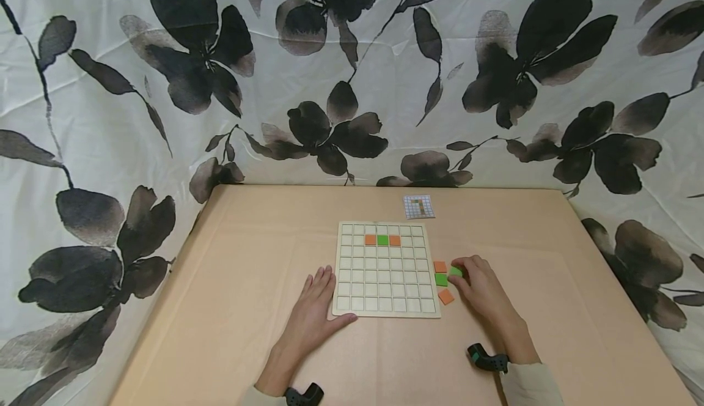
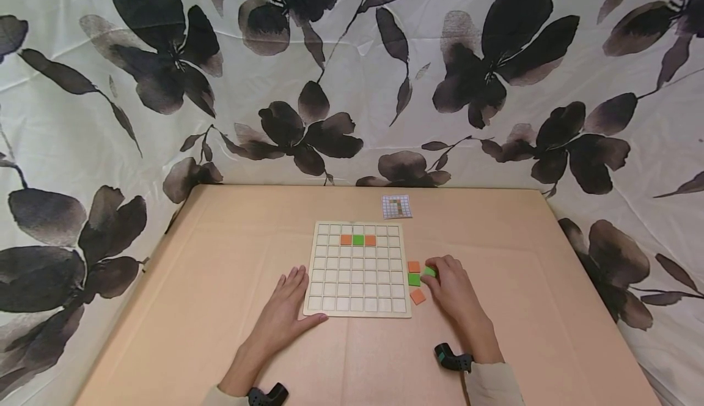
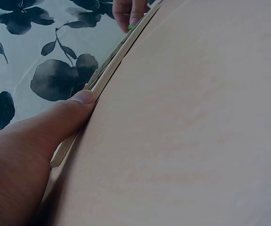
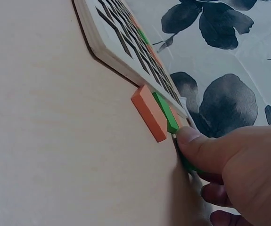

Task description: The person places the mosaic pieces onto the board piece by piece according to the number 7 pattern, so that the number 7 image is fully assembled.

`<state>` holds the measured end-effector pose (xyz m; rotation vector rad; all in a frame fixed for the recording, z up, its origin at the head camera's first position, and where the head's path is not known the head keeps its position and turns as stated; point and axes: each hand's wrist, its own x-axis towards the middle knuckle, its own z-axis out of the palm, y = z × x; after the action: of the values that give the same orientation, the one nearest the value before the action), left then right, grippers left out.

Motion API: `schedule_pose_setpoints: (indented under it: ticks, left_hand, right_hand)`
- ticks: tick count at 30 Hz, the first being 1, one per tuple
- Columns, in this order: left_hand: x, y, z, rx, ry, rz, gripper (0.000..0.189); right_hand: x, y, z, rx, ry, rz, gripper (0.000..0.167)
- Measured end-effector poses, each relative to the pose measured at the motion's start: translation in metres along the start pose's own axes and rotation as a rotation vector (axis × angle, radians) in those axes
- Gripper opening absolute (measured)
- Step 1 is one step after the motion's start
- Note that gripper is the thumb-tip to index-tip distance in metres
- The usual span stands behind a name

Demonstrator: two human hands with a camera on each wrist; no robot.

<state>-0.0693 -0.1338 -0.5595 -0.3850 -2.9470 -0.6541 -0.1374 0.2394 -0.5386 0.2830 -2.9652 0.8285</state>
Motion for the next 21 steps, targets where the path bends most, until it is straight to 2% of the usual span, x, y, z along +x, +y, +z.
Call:
schedule_pose_setpoints:
  ticks: [6, 11, 21]
  left_hand:
    - [-0.0003, 0.0006, -0.0007, -0.006, 0.0, 0.0, 0.103]
    - [-0.0006, 0.0005, -0.0007, -0.008, 0.001, 0.001, 0.103]
    - [-0.0003, 0.0002, -0.0003, -0.003, -0.001, -0.002, 0.104]
  right_hand:
    - [0.0005, 0.0009, -0.002, 0.028, -0.029, 0.022, 0.03]
    - [0.0022, 0.0013, -0.0035, 0.023, -0.025, -0.003, 0.025]
    - [0.0057, -0.004, -0.0058, 0.063, -0.014, 0.018, 0.029]
